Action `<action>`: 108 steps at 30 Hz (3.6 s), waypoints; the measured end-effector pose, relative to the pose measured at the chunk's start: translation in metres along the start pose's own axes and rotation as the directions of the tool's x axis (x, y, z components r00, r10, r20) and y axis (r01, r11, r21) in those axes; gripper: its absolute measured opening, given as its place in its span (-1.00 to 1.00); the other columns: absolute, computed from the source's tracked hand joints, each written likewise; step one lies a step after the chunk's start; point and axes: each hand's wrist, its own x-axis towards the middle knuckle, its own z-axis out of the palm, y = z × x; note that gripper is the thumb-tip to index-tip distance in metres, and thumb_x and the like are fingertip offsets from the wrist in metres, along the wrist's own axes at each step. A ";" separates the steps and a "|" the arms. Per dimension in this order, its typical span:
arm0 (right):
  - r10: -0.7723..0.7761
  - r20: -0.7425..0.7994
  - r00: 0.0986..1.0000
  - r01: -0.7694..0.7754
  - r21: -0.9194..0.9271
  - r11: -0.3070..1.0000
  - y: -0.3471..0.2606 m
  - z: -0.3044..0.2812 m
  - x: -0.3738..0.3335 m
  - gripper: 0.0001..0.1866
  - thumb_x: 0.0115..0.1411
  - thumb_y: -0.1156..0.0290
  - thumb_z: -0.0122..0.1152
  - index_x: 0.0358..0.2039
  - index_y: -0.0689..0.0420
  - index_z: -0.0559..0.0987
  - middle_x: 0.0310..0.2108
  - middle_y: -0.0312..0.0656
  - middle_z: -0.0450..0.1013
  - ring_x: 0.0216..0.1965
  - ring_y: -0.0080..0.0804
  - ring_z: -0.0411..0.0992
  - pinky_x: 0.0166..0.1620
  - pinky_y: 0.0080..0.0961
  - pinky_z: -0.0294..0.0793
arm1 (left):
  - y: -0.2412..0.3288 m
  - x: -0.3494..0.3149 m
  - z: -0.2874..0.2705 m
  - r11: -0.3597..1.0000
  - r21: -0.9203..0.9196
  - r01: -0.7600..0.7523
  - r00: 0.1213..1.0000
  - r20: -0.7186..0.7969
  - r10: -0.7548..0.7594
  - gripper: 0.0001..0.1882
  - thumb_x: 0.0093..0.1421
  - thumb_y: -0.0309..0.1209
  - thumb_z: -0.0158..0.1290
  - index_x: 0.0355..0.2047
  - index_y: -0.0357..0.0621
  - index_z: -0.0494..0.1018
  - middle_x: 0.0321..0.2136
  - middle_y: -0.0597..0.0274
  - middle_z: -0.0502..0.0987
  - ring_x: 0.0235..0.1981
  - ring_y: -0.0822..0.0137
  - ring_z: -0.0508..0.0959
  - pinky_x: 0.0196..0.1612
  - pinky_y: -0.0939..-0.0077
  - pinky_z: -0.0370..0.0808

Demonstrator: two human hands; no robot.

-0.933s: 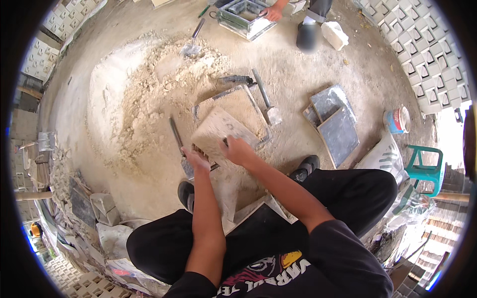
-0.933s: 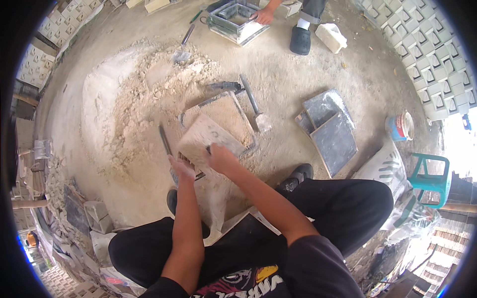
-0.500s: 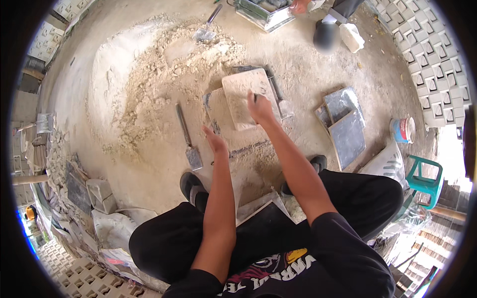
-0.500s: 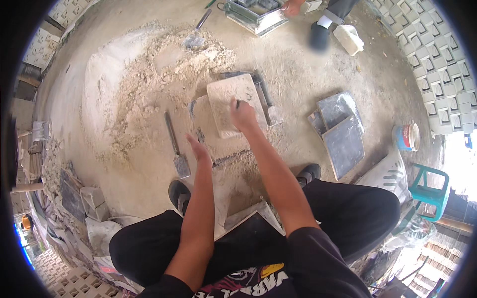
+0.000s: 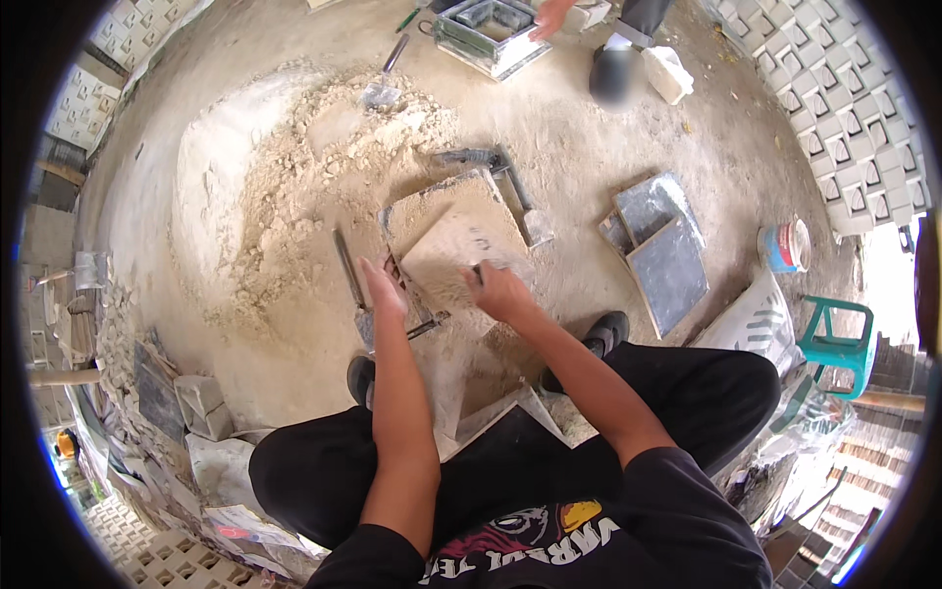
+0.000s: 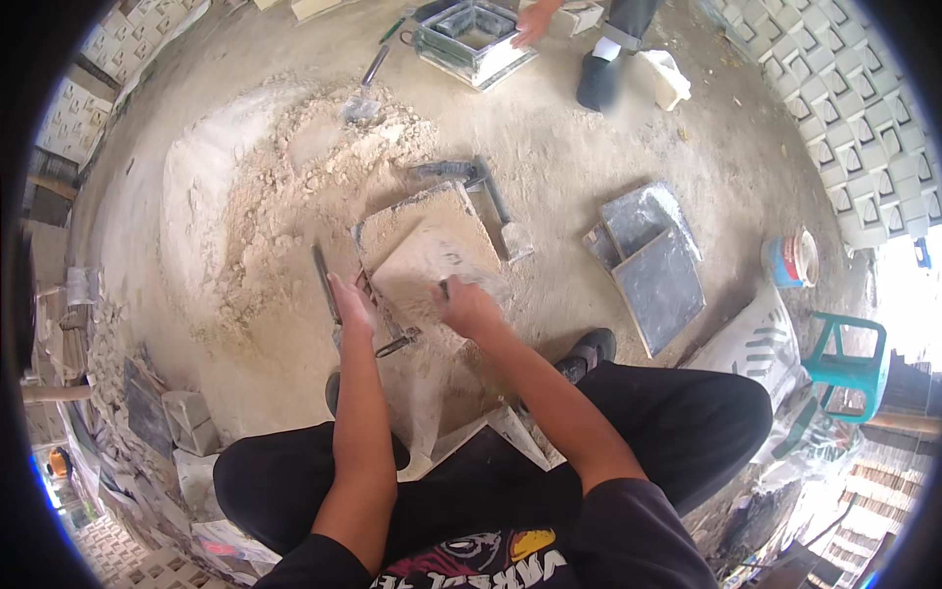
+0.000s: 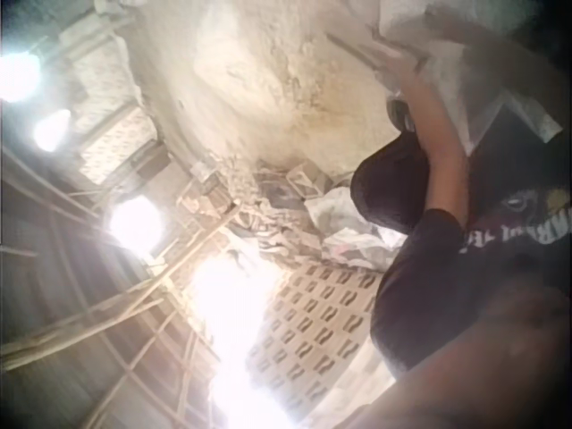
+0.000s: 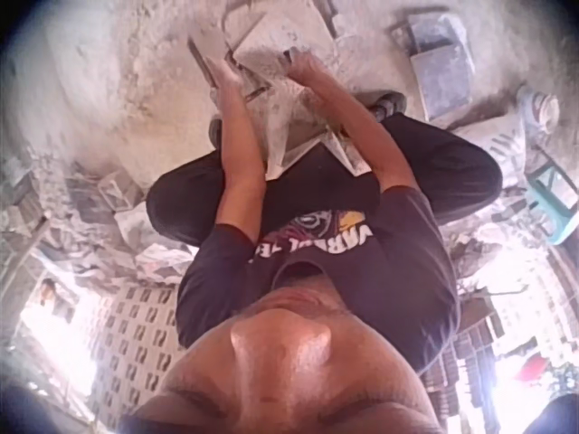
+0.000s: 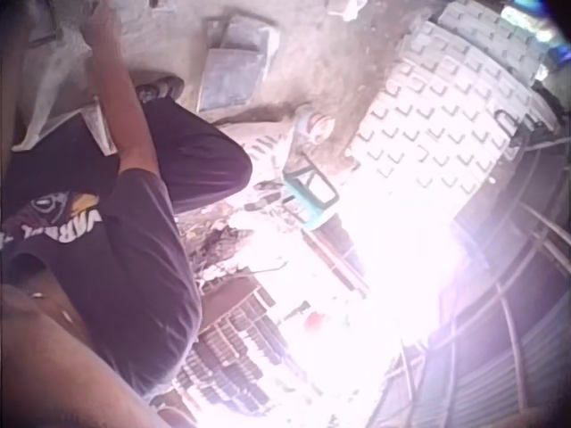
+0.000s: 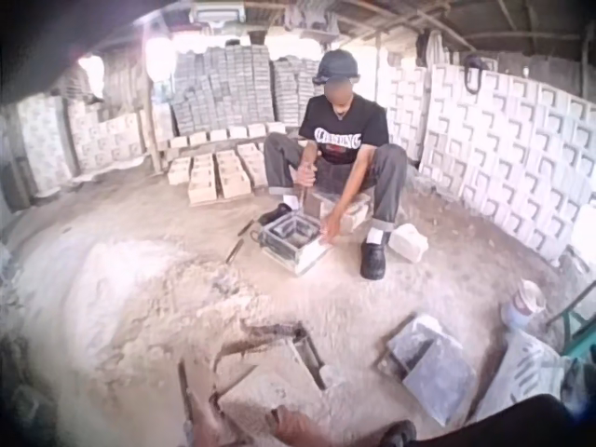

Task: The person fills a square mold with stone material, levels the surface using a tool, and then places a dark tile on top of the mold.

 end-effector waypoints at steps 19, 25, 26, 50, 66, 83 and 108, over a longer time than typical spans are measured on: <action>0.032 -0.023 0.999 -0.027 0.180 0.983 -0.095 0.055 0.078 -0.46 0.24 0.03 -0.15 -0.30 0.37 0.48 -0.35 0.41 0.42 -0.22 0.33 0.41 -0.11 0.00 0.40 | -0.019 -0.008 -0.015 0.978 -0.148 -0.144 0.961 -0.257 0.103 -0.19 0.27 0.22 -0.45 0.19 -0.26 0.15 0.17 0.10 0.24 0.19 0.18 0.24 0.22 0.31 0.15; -0.024 0.057 0.998 0.022 0.020 1.000 -0.043 0.021 -0.003 -0.53 0.24 0.03 -0.11 -0.36 0.28 0.40 -0.48 0.33 0.43 -0.40 0.33 0.43 -0.26 0.11 0.41 | -0.042 0.000 -0.054 0.997 -0.062 0.042 0.992 -0.120 -0.049 -0.21 0.28 0.20 -0.48 0.22 -0.23 0.10 0.20 0.08 0.20 0.21 0.15 0.20 0.25 0.31 0.10; -0.011 0.022 1.000 0.012 -0.029 1.000 -0.029 0.015 -0.006 -0.53 0.24 0.01 -0.11 -0.35 0.25 0.40 -0.47 0.32 0.44 -0.38 0.31 0.44 -0.26 0.12 0.41 | -0.046 0.008 -0.065 0.995 -0.063 0.083 0.993 -0.077 -0.088 -0.20 0.28 0.20 -0.47 0.24 -0.25 0.07 0.23 0.06 0.17 0.23 0.14 0.17 0.26 0.32 0.07; -0.053 -0.048 0.997 0.056 0.062 0.997 -0.048 0.034 0.002 -0.54 0.22 0.03 -0.04 -0.39 0.28 0.39 -0.54 0.31 0.43 -0.42 0.28 0.45 -0.34 0.07 0.44 | -0.023 0.014 -0.054 0.977 -0.210 -0.028 0.996 -0.093 0.008 -0.09 0.17 0.34 -0.37 0.20 -0.24 0.13 0.18 0.04 0.23 0.15 0.11 0.27 0.24 0.26 0.09; 0.136 -0.354 0.925 -0.079 0.171 0.982 -0.011 0.009 0.060 -0.46 0.24 0.05 -0.07 -0.45 0.39 0.50 -0.51 0.29 0.45 -0.37 0.27 0.45 -0.23 0.00 0.42 | -0.028 -0.012 -0.012 0.989 -0.054 -0.135 0.986 -0.108 0.129 -0.09 0.22 0.29 -0.63 0.20 -0.26 0.15 0.14 0.00 0.28 0.19 0.16 0.21 0.25 0.35 -0.01; 0.007 -0.155 0.988 0.015 0.145 0.989 -0.052 0.023 0.089 -0.46 0.25 0.02 -0.13 -0.41 0.33 0.50 -0.48 0.30 0.46 -0.38 0.25 0.47 -0.27 0.02 0.45 | -0.045 -0.001 -0.015 0.991 0.049 -0.122 0.977 -0.171 0.128 -0.17 0.27 0.22 -0.60 0.20 -0.25 0.15 0.11 0.06 0.31 0.11 0.21 0.29 0.21 0.37 0.08; 0.068 -0.253 0.965 -0.029 0.153 0.988 0.004 0.013 -0.006 -0.51 0.25 0.09 -0.03 -0.53 0.32 0.45 -0.56 0.29 0.40 -0.42 0.31 0.40 -0.35 0.02 0.37 | -0.044 -0.007 0.005 0.956 0.270 -0.113 0.932 -0.304 0.196 -0.06 0.22 0.30 -0.56 0.25 -0.35 0.02 0.23 -0.07 0.13 0.27 0.14 0.10 0.29 0.36 -0.06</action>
